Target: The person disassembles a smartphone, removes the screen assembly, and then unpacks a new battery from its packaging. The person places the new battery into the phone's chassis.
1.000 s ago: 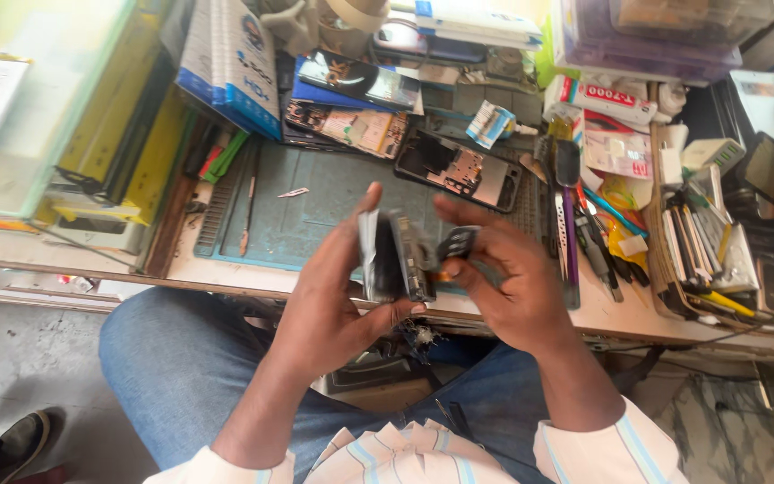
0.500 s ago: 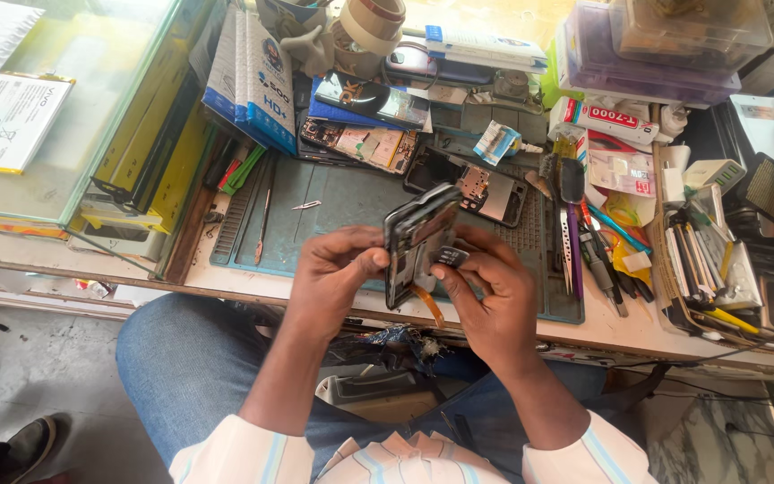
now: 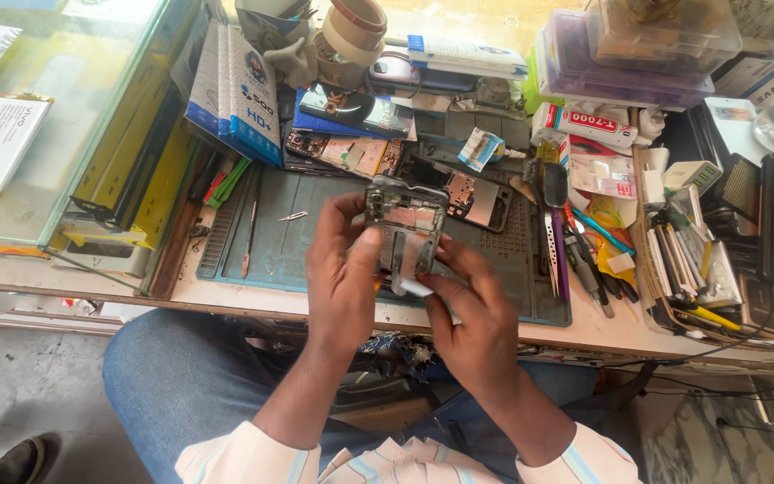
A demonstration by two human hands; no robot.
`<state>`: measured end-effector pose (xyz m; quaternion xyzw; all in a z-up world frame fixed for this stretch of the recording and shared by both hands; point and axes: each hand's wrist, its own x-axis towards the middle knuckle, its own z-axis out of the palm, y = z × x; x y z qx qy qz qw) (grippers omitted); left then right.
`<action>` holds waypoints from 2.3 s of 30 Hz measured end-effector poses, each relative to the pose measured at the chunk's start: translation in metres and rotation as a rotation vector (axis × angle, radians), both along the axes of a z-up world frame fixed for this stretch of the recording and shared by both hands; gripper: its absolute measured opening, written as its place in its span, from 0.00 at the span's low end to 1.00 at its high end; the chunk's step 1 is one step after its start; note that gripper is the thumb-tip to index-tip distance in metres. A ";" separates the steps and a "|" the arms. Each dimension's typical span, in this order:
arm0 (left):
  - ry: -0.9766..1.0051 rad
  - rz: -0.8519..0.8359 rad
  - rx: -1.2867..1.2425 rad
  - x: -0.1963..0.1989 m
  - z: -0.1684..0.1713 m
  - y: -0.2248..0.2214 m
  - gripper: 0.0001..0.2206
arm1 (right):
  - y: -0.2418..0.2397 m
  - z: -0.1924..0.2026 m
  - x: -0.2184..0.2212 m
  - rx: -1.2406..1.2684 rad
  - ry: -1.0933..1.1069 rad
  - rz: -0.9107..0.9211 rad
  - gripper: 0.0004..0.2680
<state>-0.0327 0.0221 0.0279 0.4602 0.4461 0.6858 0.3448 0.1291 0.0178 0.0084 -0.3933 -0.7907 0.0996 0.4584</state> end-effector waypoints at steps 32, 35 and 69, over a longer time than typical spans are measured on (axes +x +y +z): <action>-0.017 -0.057 -0.047 -0.009 0.011 -0.001 0.20 | -0.005 0.044 -0.006 -0.142 -0.211 0.082 0.02; 0.032 -0.044 -0.076 -0.003 0.015 -0.002 0.21 | -0.006 0.035 -0.003 -0.228 -0.369 0.066 0.04; -0.592 -0.218 0.070 -0.065 -0.034 0.009 0.27 | 0.029 0.032 0.016 -0.398 -0.283 0.025 0.22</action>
